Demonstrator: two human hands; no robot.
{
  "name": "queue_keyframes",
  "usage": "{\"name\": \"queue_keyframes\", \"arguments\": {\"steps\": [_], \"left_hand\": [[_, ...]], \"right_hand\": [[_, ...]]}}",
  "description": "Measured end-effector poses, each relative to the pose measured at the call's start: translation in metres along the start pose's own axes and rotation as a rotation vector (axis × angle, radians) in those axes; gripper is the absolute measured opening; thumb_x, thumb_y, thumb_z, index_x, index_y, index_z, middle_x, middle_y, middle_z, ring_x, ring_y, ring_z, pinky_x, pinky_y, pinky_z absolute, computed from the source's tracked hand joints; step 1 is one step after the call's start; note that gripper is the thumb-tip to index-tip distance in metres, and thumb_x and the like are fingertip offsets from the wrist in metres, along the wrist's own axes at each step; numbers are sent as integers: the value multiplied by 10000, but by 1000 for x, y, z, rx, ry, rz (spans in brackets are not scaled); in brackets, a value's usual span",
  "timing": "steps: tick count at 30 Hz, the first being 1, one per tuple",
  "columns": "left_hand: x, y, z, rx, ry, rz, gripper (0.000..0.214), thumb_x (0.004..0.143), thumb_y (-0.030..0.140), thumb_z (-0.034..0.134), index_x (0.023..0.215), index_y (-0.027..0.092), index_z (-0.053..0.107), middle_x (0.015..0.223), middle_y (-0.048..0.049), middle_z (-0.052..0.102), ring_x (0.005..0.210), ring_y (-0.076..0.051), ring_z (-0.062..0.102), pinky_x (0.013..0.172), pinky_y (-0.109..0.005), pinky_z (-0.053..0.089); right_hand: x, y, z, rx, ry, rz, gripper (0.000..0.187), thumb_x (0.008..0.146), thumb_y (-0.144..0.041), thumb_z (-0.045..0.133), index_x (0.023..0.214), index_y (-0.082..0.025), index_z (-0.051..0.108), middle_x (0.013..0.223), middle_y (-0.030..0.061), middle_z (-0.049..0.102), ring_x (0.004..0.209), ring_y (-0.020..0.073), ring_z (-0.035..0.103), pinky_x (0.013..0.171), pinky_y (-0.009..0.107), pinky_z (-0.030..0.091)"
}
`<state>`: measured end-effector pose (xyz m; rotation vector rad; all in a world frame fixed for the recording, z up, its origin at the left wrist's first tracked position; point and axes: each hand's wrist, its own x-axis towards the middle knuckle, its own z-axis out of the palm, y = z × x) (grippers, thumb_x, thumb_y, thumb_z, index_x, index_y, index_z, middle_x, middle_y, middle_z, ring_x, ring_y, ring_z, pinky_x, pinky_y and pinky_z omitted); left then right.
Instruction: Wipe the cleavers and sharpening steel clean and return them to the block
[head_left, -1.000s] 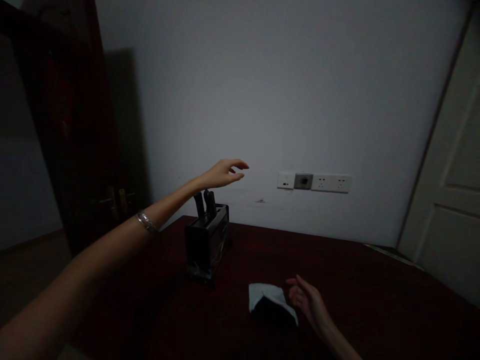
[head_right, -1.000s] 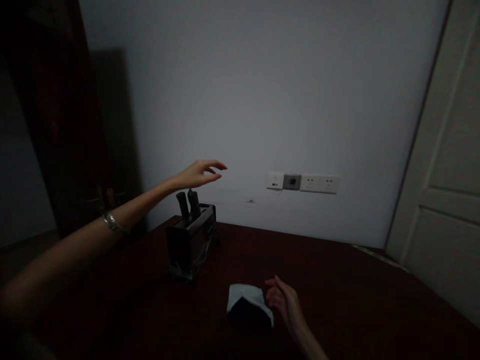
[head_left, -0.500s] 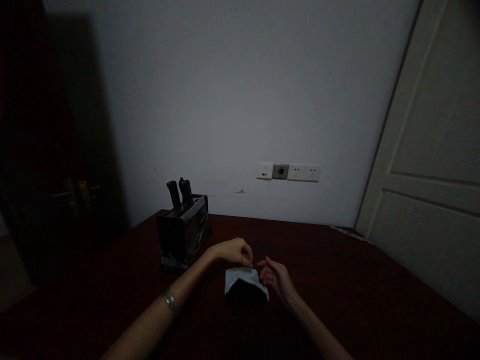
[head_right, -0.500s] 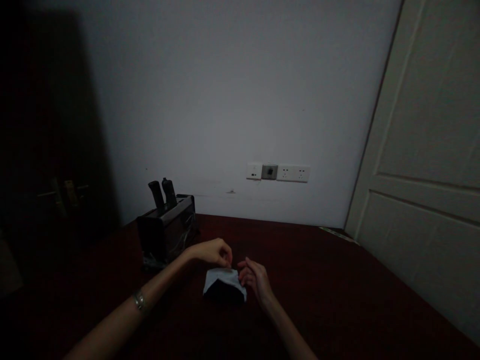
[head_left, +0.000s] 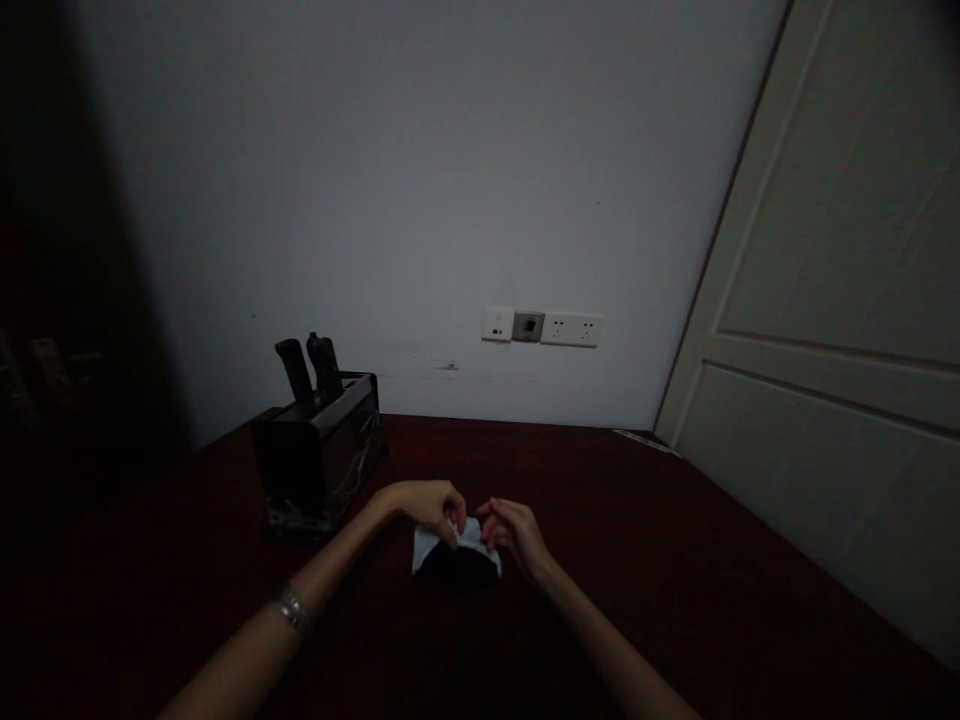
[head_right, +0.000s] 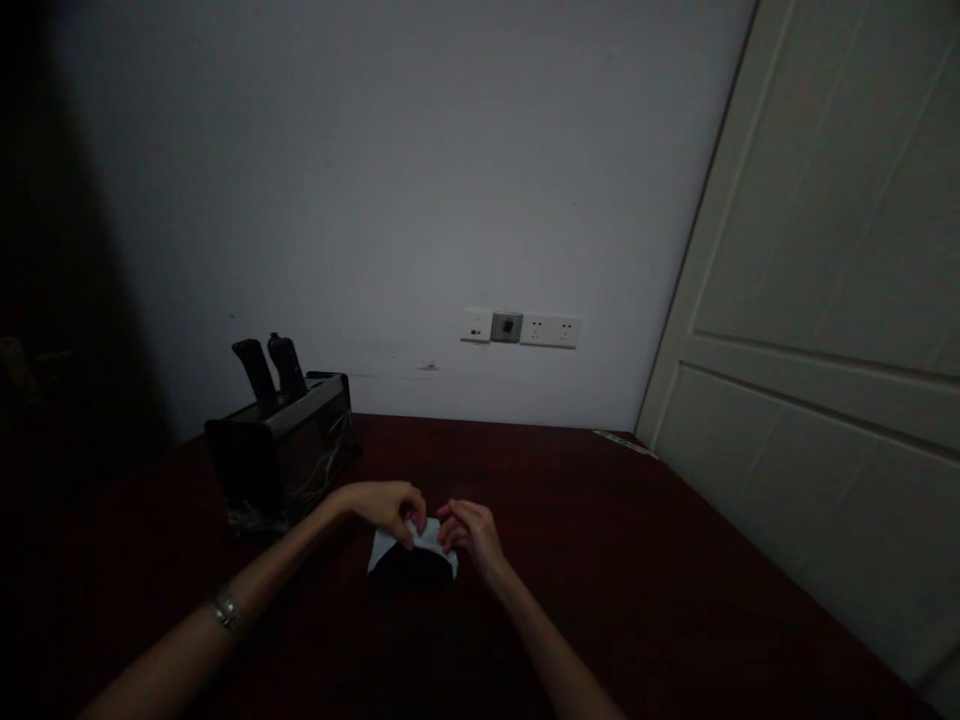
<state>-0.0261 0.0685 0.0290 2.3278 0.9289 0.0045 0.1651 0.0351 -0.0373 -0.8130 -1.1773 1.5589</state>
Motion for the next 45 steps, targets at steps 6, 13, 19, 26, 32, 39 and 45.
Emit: {"name": "queue_keyframes", "arguments": {"steps": [6,13,19,26,32,39,45], "left_hand": [[5,-6,9,26,-68,-68,246,556,272,725,758,175,625,700,28,559,637,-110,493,549,-190,360],[-2,-1,-2,-159,36,-22,170,602,187,589,767,156,617,624,39,535,565,-86,461,519,-181,340],[-2,2,-6,-458,193,79,186,635,292,628,735,136,605,590,44,494,555,-74,409,515,-179,291],[7,10,6,-726,354,67,243,608,297,688,738,112,599,629,23,555,572,-77,453,542,-188,302],[6,14,9,-884,361,118,333,577,225,732,868,122,608,747,2,603,681,-97,524,645,-206,358],[1,9,9,-926,191,180,583,534,139,750,1085,182,565,995,-19,609,888,-141,548,780,-244,402],[0,-4,6,-600,72,54,283,537,229,762,791,140,673,704,34,625,649,-111,534,647,-206,399]], "right_hand": [[-1,2,1,-50,3,-23,418,641,-519,637,737,-112,635,498,34,611,394,123,524,439,232,372],[-9,-5,13,-439,77,-392,226,726,-371,629,847,-180,642,744,38,634,677,166,582,632,283,431],[-18,-20,16,-768,57,-651,132,799,-310,576,839,-201,636,839,48,597,802,183,556,731,302,425],[-21,-19,17,-791,136,-712,158,782,-285,598,922,-211,599,901,54,571,842,186,547,748,304,440],[-18,-15,16,-791,252,-666,112,788,-271,573,856,-190,610,835,45,601,789,183,569,714,294,439],[-12,-21,9,-641,363,-598,181,783,-324,552,847,-169,618,834,62,626,786,193,574,722,304,437],[-8,-28,6,-333,429,-474,232,714,-381,602,816,-174,577,760,30,612,724,177,569,663,276,440]]}}
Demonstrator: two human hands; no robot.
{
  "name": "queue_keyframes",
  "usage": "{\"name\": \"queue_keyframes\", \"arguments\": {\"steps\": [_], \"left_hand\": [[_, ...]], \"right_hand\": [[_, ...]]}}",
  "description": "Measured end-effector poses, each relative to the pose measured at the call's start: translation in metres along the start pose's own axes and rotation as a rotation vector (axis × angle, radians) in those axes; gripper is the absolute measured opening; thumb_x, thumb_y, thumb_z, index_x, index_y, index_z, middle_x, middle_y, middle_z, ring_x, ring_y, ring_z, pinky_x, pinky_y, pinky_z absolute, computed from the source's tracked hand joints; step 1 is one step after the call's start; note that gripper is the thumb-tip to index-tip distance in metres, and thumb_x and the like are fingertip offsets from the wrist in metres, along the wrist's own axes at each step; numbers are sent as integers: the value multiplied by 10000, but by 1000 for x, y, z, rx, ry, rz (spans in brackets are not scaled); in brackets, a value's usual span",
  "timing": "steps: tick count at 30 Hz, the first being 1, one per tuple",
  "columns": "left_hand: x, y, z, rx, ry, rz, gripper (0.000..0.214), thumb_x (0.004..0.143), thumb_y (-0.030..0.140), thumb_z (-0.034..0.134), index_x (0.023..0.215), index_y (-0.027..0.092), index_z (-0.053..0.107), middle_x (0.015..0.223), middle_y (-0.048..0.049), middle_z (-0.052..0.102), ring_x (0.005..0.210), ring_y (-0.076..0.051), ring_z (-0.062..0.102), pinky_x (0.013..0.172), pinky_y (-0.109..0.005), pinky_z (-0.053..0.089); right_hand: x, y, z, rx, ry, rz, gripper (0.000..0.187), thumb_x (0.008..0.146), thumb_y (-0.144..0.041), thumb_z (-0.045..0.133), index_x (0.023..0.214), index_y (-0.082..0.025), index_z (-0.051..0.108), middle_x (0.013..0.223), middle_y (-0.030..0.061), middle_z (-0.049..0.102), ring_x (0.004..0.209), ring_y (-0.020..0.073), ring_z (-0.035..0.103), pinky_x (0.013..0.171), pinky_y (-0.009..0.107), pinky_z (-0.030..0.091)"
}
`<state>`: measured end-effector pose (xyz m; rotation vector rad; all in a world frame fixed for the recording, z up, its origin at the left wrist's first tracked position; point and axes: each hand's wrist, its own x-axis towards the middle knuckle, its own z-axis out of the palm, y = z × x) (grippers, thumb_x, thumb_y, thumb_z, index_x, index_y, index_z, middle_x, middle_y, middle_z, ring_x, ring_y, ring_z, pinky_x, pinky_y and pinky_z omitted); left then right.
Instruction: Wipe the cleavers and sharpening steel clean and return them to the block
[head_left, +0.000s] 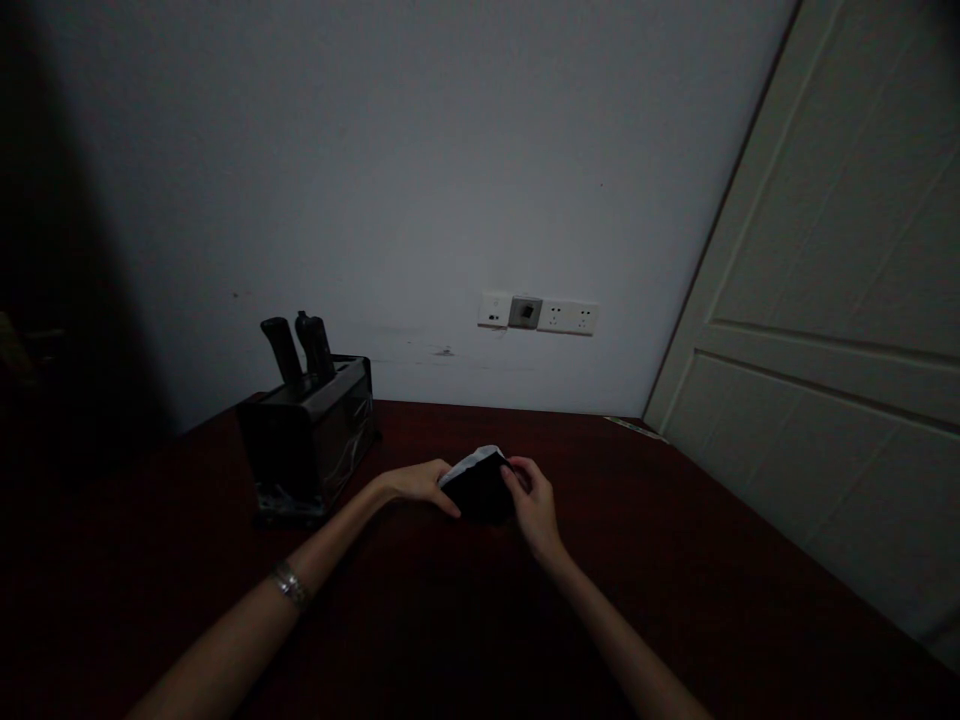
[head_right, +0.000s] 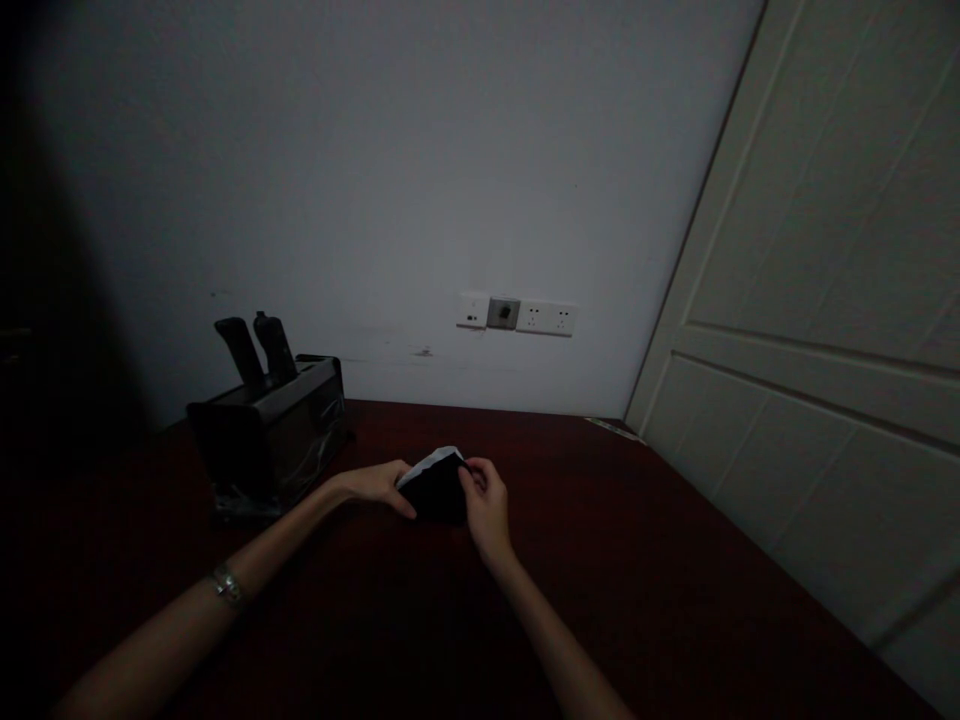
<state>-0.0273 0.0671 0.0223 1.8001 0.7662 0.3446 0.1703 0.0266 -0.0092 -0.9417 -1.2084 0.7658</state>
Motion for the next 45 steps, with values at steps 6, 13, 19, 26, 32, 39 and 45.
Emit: {"name": "queue_keyframes", "arguments": {"steps": [6,13,19,26,32,39,45], "left_hand": [[4,-6,-21,-105,120,-1,224,610,277,717,772,125,683,686,15,627,637,-107,535,634,-210,397],[4,-13,-32,-325,412,22,324,649,303,701,922,135,654,812,-27,642,678,-103,557,592,-204,400],[9,-23,-37,-443,492,-6,296,609,300,740,815,108,647,783,-41,643,685,-110,574,647,-230,430],[8,-26,-39,-510,447,-6,296,632,314,726,837,123,633,815,-37,635,723,-113,578,684,-240,447],[8,-23,-40,-447,435,-28,315,623,288,721,857,100,623,852,-58,632,747,-127,576,687,-258,454],[18,-26,-35,-464,515,-30,350,598,342,735,823,107,603,752,-21,597,674,-106,546,624,-234,435],[31,-24,-14,-524,571,-10,333,655,422,667,797,141,557,679,30,509,594,-71,478,521,-174,376]], "right_hand": [[25,12,-15,204,124,147,306,605,-388,692,801,-185,574,738,19,633,703,175,587,631,266,444],[27,14,-14,348,75,318,405,495,-324,791,828,-148,642,781,56,684,737,198,624,695,302,469],[22,15,-12,382,-18,407,348,517,-370,788,753,-145,665,670,37,674,601,174,610,590,280,464],[27,26,-16,253,53,397,400,540,-521,726,661,-161,599,525,-26,553,453,104,480,415,211,343],[29,30,-20,193,67,421,436,587,-573,658,727,-167,581,502,-57,476,408,80,396,362,186,263],[29,34,-18,134,84,334,437,643,-596,591,757,-174,590,522,-48,485,447,105,414,408,210,305],[36,41,-21,68,101,279,414,652,-572,577,648,-159,595,575,-24,548,576,136,490,536,225,373]]}}
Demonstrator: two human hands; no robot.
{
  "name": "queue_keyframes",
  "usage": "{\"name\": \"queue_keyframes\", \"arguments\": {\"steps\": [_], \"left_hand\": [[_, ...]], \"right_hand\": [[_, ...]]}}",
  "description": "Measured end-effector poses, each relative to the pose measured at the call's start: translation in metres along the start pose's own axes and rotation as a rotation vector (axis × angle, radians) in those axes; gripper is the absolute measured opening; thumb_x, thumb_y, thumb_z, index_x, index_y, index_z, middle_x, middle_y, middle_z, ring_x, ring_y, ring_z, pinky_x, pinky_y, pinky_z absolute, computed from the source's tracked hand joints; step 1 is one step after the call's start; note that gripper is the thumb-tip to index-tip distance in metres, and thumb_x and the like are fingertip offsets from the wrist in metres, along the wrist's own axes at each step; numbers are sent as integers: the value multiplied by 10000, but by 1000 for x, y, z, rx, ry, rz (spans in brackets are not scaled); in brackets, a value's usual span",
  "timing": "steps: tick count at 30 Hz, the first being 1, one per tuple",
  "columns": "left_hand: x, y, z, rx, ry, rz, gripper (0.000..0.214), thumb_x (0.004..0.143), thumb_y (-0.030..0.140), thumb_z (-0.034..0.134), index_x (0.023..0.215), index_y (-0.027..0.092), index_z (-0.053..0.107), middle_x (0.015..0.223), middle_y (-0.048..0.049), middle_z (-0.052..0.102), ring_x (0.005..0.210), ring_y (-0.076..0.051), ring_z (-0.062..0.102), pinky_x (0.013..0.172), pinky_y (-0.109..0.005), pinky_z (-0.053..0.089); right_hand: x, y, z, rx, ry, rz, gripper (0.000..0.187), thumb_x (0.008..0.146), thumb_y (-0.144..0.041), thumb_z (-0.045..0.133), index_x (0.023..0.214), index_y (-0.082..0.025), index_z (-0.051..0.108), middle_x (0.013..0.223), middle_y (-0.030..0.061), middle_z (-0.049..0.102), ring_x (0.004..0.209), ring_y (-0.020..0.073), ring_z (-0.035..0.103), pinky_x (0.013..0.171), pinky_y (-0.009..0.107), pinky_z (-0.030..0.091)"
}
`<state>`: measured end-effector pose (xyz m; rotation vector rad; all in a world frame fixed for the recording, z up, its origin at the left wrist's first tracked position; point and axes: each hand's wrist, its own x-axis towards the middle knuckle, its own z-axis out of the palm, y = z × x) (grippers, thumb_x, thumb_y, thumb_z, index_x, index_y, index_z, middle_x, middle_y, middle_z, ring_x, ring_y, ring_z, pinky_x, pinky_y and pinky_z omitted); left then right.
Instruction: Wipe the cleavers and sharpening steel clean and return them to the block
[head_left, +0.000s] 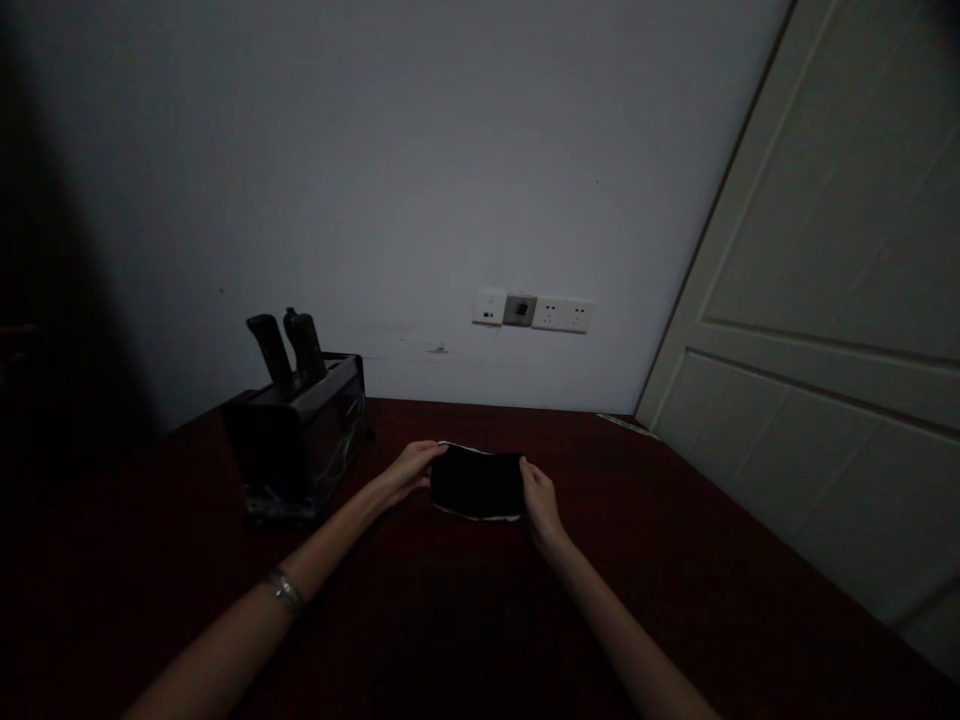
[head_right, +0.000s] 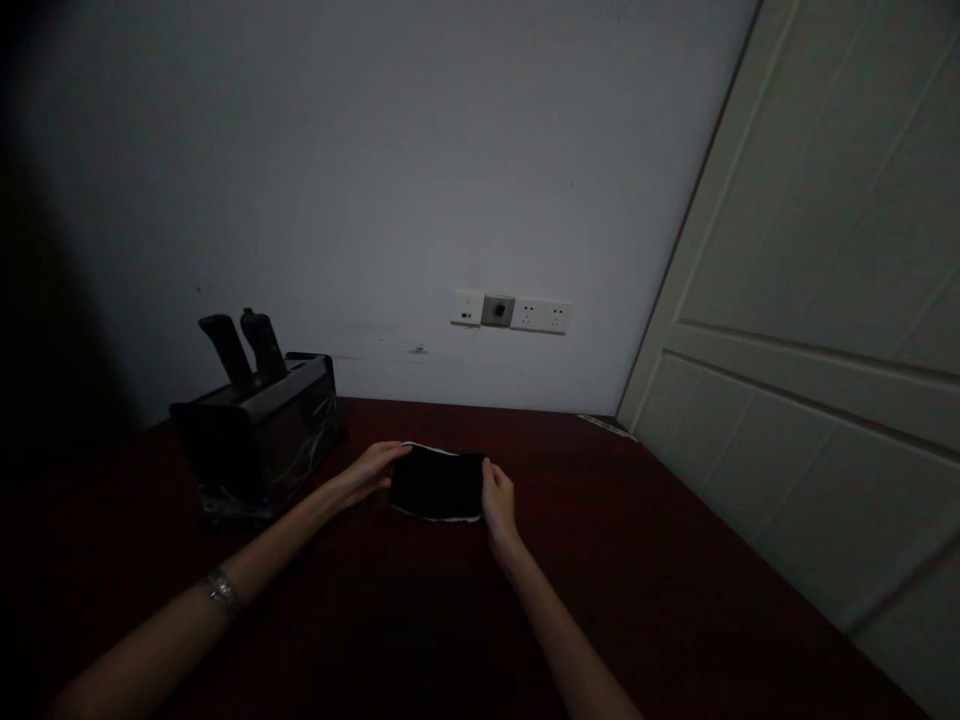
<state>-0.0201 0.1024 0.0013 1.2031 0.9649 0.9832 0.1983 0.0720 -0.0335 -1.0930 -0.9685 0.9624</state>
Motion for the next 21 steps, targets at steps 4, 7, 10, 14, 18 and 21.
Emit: {"name": "queue_keyframes", "arguments": {"steps": [4,7,10,14,18,21], "left_hand": [[-1,-2,6,118,32,-4,296,692,395,611,846,151,541,676,33,484,579,-76,467,487,-173,373],[-2,-2,6,250,94,-17,309,698,277,582,963,150,487,718,22,484,588,-92,490,485,-194,408],[-2,-10,12,362,64,-48,527,659,162,583,1142,151,369,741,22,472,578,-99,508,498,-216,441],[-3,-26,38,498,-113,33,641,610,76,556,1211,193,365,859,-14,519,651,-120,540,591,-248,463],[-4,-36,79,749,-187,226,578,574,40,532,1134,179,488,1031,-65,550,948,-200,523,815,-298,420],[-7,-38,110,794,-233,194,582,584,53,520,1155,160,487,1058,-78,549,990,-213,509,853,-317,401]], "right_hand": [[10,2,-2,-38,-38,44,364,584,-488,659,714,-150,620,647,4,603,627,157,542,580,238,410],[14,2,-6,-81,-81,129,335,559,-384,692,790,-160,601,650,8,614,590,156,558,536,247,426],[13,-1,-19,-152,-144,233,349,547,-309,694,843,-171,572,613,-8,603,511,148,545,438,236,400],[11,-8,-55,-234,-211,296,391,544,-253,682,906,-189,550,609,-31,600,491,131,542,408,203,375],[9,-18,-98,-297,-226,311,393,552,-255,679,911,-190,534,593,-43,587,464,120,525,390,189,358],[5,-25,-132,-333,-222,319,414,546,-259,687,919,-188,522,591,-52,580,429,107,499,381,190,352]]}}
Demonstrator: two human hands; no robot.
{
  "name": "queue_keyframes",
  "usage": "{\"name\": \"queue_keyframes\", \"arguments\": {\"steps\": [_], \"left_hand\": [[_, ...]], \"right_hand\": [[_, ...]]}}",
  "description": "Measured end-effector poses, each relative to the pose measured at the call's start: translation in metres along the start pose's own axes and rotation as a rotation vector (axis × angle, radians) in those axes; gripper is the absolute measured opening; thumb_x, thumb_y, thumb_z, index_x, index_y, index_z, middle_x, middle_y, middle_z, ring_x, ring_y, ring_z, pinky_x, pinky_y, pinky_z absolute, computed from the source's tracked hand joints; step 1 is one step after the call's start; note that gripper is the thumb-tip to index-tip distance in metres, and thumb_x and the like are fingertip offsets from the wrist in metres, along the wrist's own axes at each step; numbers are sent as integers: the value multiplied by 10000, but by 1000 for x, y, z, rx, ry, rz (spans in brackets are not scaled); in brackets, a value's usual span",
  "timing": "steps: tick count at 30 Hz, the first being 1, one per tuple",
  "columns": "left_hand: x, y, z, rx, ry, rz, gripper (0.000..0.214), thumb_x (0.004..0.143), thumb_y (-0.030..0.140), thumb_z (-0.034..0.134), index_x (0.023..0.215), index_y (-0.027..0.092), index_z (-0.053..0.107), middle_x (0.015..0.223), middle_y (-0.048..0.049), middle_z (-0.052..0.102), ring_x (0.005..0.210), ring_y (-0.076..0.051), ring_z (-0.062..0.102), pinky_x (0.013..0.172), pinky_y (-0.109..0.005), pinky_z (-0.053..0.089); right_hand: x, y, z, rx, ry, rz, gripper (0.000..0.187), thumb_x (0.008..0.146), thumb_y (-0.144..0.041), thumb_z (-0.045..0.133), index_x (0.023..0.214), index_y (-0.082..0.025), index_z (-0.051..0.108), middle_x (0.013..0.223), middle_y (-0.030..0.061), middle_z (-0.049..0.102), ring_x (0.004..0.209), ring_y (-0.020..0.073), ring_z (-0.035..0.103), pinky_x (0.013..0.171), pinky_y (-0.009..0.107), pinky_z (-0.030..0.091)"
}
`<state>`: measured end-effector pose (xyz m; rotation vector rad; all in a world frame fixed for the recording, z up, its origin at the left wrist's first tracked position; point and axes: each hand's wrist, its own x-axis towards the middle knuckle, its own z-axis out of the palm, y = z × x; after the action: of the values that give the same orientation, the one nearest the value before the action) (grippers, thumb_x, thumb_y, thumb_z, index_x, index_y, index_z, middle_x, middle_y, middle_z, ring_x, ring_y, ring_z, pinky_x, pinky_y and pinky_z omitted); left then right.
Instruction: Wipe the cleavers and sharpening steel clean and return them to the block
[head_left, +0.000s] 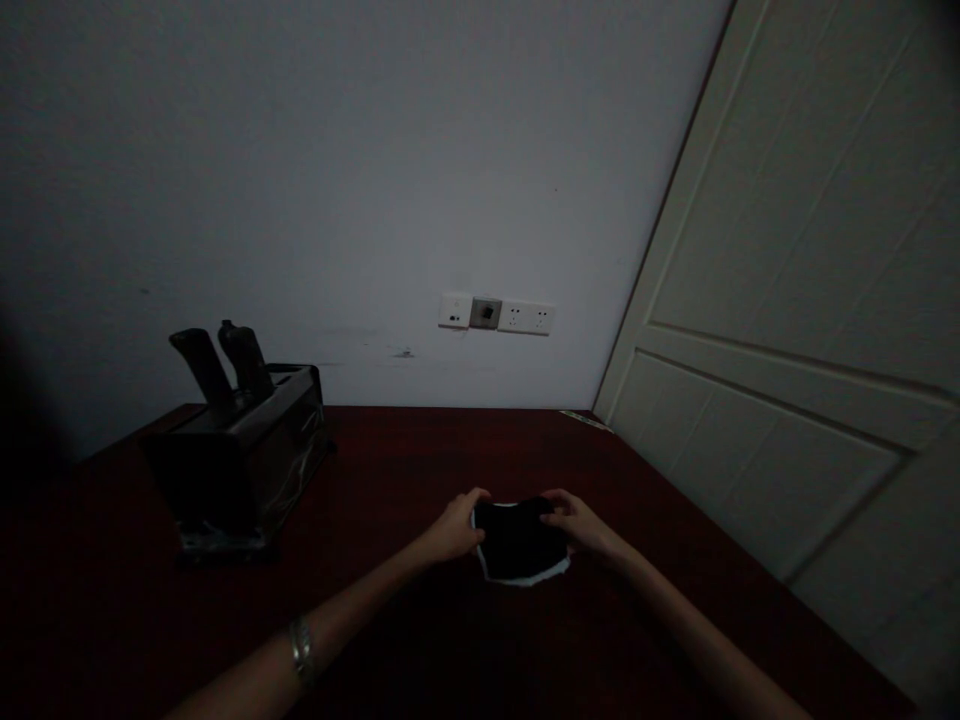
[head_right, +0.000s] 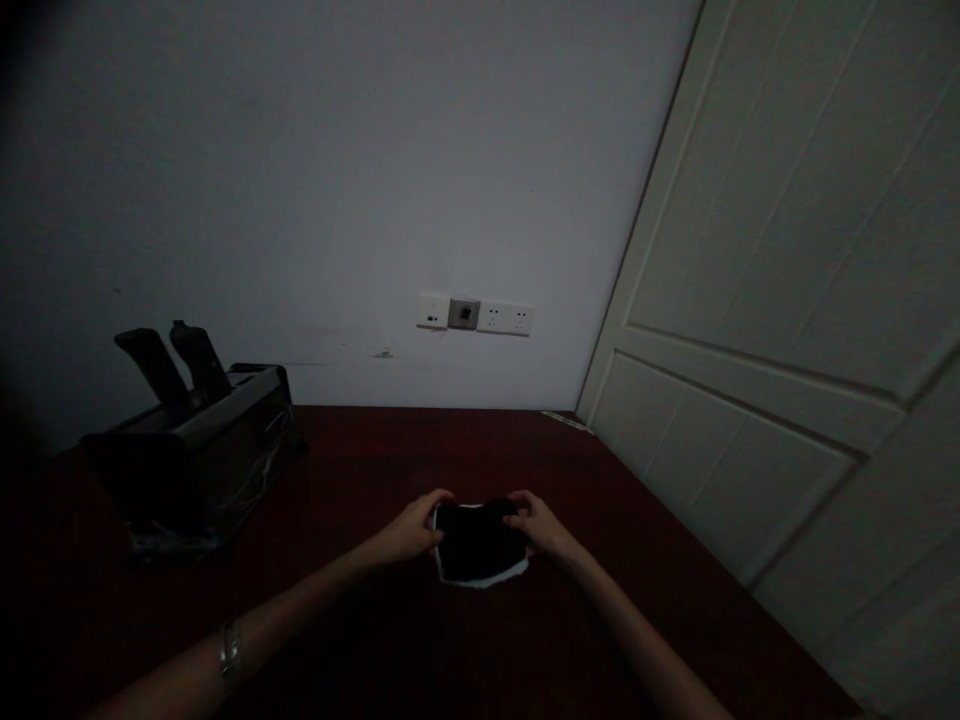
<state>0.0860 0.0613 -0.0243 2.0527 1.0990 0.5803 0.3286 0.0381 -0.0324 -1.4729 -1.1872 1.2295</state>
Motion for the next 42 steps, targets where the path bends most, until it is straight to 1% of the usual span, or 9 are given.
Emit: {"name": "queue_keyframes", "arguments": {"steps": [4,8,13,17,23,29,33,36,42], "left_hand": [[-3,26,24,16,-82,62,530,615,94,547,1139,168,509,1081,-88,520,979,-204,515,843,-313,423],[-12,45,39,203,-150,352,395,746,211,538,1136,146,521,1239,-161,435,1135,-261,450,930,-380,385],[-18,58,57,463,-273,684,550,826,475,465,1235,108,459,1404,-225,274,1317,-355,199,1032,-530,211],[-18,64,73,463,-336,752,623,860,531,347,1307,99,384,1359,-218,368,1300,-322,270,1038,-512,223],[-16,75,87,484,-364,847,617,850,533,374,1274,88,430,1344,-216,391,1286,-317,301,1041,-481,237],[-12,80,99,459,-303,858,538,861,483,393,1184,68,509,1340,-214,400,1296,-294,292,1064,-430,217],[-13,83,103,423,-303,846,620,868,496,369,1306,58,383,1377,-208,349,1309,-285,268,1078,-421,195],[-17,85,99,442,-366,862,633,876,522,317,1348,100,334,1412,-210,276,1324,-315,211,1062,-480,190],[-23,85,83,427,-453,857,616,864,545,332,1359,180,330,1437,-202,217,1331,-322,175,1051,-504,187]], "right_hand": [[-15,15,-46,-97,15,15,425,569,-290,668,952,-196,508,580,-60,564,422,108,490,386,198,350],[-26,29,-88,-200,69,-10,376,564,-307,654,905,-196,540,688,-7,619,559,151,574,492,248,430],[-40,36,-123,-281,128,-93,348,550,-290,647,873,-190,565,793,33,640,737,195,602,654,294,471],[-51,39,-143,-379,124,-106,352,574,-302,640,896,-175,577,848,58,644,787,210,597,690,305,470],[-66,44,-168,-549,238,-142,320,550,-277,654,855,-189,615,818,72,659,753,219,592,678,306,457],[-84,34,-169,-703,207,-156,317,612,-289,646,915,-203,611,841,86,668,749,234,610,679,310,458],[-97,22,-151,-896,256,-262,283,743,-317,556,999,-213,613,1016,109,643,903,253,604,823,350,444],[-105,22,-132,-1004,165,-372,298,832,-377,468,1026,-214,623,1091,102,619,999,240,580,901,364,434],[-113,44,-116,-1127,45,-435,519,857,-466,429,1334,-266,391,1422,51,342,1293,243,318,1064,432,286]]}}
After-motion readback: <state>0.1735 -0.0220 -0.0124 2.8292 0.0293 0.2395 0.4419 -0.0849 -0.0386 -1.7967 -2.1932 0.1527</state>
